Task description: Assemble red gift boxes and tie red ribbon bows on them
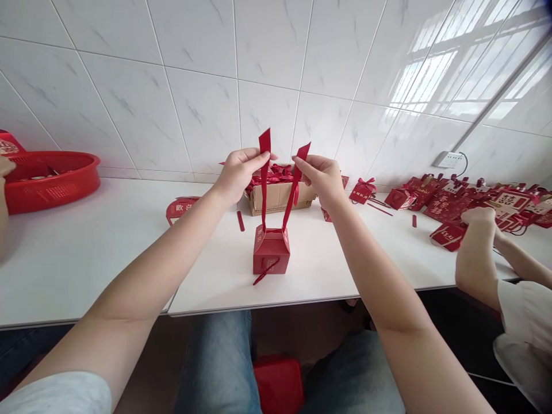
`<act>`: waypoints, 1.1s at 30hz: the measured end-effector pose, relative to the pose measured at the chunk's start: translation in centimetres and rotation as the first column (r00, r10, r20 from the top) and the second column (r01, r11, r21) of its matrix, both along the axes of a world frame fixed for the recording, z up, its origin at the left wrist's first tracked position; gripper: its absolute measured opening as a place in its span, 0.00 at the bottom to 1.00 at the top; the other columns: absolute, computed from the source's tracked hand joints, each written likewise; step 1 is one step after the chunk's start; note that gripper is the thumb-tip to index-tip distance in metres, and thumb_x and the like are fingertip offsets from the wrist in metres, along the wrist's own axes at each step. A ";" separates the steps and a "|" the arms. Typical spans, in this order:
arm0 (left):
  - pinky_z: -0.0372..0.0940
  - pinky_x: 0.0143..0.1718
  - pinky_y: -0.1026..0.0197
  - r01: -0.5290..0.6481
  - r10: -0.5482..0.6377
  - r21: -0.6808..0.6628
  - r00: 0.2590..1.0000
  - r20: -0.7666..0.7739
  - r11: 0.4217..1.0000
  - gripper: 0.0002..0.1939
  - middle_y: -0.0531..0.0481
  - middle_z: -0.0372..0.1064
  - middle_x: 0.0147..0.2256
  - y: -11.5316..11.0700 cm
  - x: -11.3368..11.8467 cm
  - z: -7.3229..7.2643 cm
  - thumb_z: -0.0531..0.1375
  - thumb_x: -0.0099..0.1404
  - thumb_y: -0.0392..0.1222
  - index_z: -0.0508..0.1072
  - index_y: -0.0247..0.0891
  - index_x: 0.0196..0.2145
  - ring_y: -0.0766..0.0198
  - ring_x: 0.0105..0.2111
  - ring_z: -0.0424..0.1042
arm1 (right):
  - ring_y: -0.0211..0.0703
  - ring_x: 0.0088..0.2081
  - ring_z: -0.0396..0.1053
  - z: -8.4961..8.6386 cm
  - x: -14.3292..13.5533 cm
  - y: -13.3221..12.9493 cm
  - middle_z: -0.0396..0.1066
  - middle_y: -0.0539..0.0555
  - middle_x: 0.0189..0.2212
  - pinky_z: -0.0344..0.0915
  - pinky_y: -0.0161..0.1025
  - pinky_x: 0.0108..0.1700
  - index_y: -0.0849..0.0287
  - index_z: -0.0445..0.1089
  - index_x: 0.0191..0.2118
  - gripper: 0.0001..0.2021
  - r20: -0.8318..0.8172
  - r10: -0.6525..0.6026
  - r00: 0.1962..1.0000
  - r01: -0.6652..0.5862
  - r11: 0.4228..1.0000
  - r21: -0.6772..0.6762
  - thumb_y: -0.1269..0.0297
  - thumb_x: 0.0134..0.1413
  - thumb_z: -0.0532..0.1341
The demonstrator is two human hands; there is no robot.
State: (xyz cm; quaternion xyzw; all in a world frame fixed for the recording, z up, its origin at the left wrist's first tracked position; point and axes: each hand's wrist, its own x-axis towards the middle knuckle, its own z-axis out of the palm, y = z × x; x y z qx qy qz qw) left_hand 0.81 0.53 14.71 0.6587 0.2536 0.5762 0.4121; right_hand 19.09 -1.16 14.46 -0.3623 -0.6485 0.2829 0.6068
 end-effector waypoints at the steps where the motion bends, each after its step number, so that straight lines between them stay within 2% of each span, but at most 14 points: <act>1: 0.69 0.38 0.59 0.006 -0.006 -0.002 1.000 0.002 1.000 0.11 0.48 0.73 0.30 -0.1 0.1 0.0 0.66 0.56 0.47 0.77 0.36 0.31 0.61 0.33 0.73 | 0.29 0.20 0.52 0.2 -0.1 0.0 0.56 0.45 0.17 0.52 0.32 0.24 0.60 0.68 0.21 0.16 0.005 0.004 1.000 -0.004 1.000 0.016 0.55 0.50 0.65; 4: 0.68 0.39 0.60 0.017 -0.017 0.002 1.000 0.017 1.000 0.10 0.49 0.73 0.31 -0.2 0.3 0.0 0.67 0.54 0.44 0.76 0.36 0.32 0.62 0.34 0.73 | 0.29 0.20 0.53 0.5 -0.4 0.2 0.54 0.45 0.16 0.53 0.33 0.24 0.60 0.66 0.19 0.17 0.019 0.001 1.000 -0.002 0.999 0.039 0.55 0.50 0.65; 7: 0.68 0.37 0.62 0.030 -0.029 -0.026 0.998 0.051 0.999 0.07 0.50 0.71 0.29 -0.3 0.5 0.2 0.64 0.57 0.42 0.73 0.36 0.29 0.65 0.31 0.71 | 0.31 0.23 0.58 0.6 -0.4 0.4 0.59 0.46 0.17 0.57 0.33 0.26 0.59 0.70 0.22 0.14 0.010 -0.025 1.000 0.025 0.999 0.031 0.55 0.49 0.65; 11: 0.65 0.27 0.65 0.164 -0.142 -0.151 0.979 0.148 0.975 0.11 0.54 0.59 0.20 -0.3 0.5 1.0 0.59 0.63 0.41 0.67 0.37 0.24 0.70 0.22 0.64 | 0.35 0.30 0.67 0.3 -0.4 1.0 0.69 0.48 0.24 0.65 0.35 0.35 0.58 0.73 0.29 0.10 -0.094 0.020 0.995 -0.021 1.000 -0.009 0.57 0.49 0.65; 14: 0.60 0.21 0.66 0.205 -0.167 -0.224 0.970 0.179 0.953 0.14 0.56 0.52 0.19 -0.2 0.6 1.4 0.57 0.65 0.47 0.67 0.37 0.26 0.72 0.18 0.59 | 0.35 0.31 0.69 -0.3 -0.5 1.5 0.69 0.49 0.25 0.67 0.37 0.39 0.58 0.74 0.35 0.12 -0.141 0.067 0.988 -0.072 0.997 -0.028 0.54 0.50 0.64; 16: 0.58 0.20 0.67 0.212 -0.175 -0.226 0.969 0.172 0.951 0.13 0.56 0.53 0.20 -0.1 0.5 1.4 0.58 0.65 0.49 0.69 0.36 0.29 0.72 0.18 0.59 | 0.35 0.30 0.67 -0.8 -0.6 1.9 0.68 0.49 0.26 0.66 0.37 0.37 0.57 0.74 0.38 0.17 -0.143 0.060 0.988 -0.065 0.997 -0.036 0.49 0.51 0.63; 19: 0.57 0.19 0.69 0.208 -0.178 -0.197 0.970 0.163 0.958 0.10 0.57 0.53 0.20 0.1 0.5 1.0 0.60 0.64 0.46 0.71 0.35 0.32 0.73 0.19 0.59 | 0.35 0.28 0.65 -1.5 -0.7 2.5 0.68 0.51 0.28 0.65 0.37 0.34 0.56 0.74 0.43 0.24 -0.184 0.041 0.982 -0.053 0.997 -0.057 0.41 0.54 0.57; 22: 0.58 0.20 0.68 0.166 -0.139 -0.179 0.978 0.153 0.970 0.11 0.56 0.55 0.21 0.3 0.4 0.8 0.58 0.65 0.47 0.72 0.35 0.33 0.72 0.20 0.62 | 0.35 0.29 0.64 -1.9 -0.7 2.8 0.69 0.52 0.31 0.65 0.37 0.32 0.57 0.73 0.45 0.26 -0.278 0.029 0.960 -0.051 0.996 -0.070 0.42 0.58 0.50; 24: 0.62 0.23 0.66 0.135 -0.113 -0.153 0.983 0.142 0.979 0.13 0.54 0.59 0.23 0.3 0.4 0.8 0.58 0.65 0.49 0.73 0.36 0.34 0.70 0.23 0.65 | 0.35 0.29 0.65 -2.0 -0.6 2.8 0.68 0.52 0.31 0.65 0.36 0.32 0.57 0.72 0.46 0.23 -0.294 0.017 0.956 -0.040 0.997 -0.071 0.45 0.58 0.51; 28: 0.68 0.33 0.59 0.054 -0.045 -0.086 0.993 0.106 0.995 0.13 0.50 0.67 0.27 0.4 0.4 0.9 0.59 0.63 0.50 0.75 0.37 0.35 0.62 0.31 0.72 | 0.34 0.31 0.67 -1.7 -0.4 2.1 0.69 0.50 0.32 0.67 0.35 0.35 0.56 0.69 0.50 0.21 -0.269 0.020 0.963 -0.038 0.997 -0.061 0.53 0.52 0.63; 33: 0.67 0.39 0.53 -0.011 0.015 -0.041 0.996 0.089 0.999 0.10 0.49 0.71 0.29 1.1 0.4 0.8 0.65 0.57 0.47 0.76 0.37 0.33 0.59 0.35 0.73 | 0.37 0.36 0.71 -1.1 -0.1 1.1 0.73 0.52 0.37 0.69 0.35 0.38 0.56 0.70 0.44 0.16 -0.291 0.002 0.957 -0.029 0.996 -0.087 0.58 0.49 0.65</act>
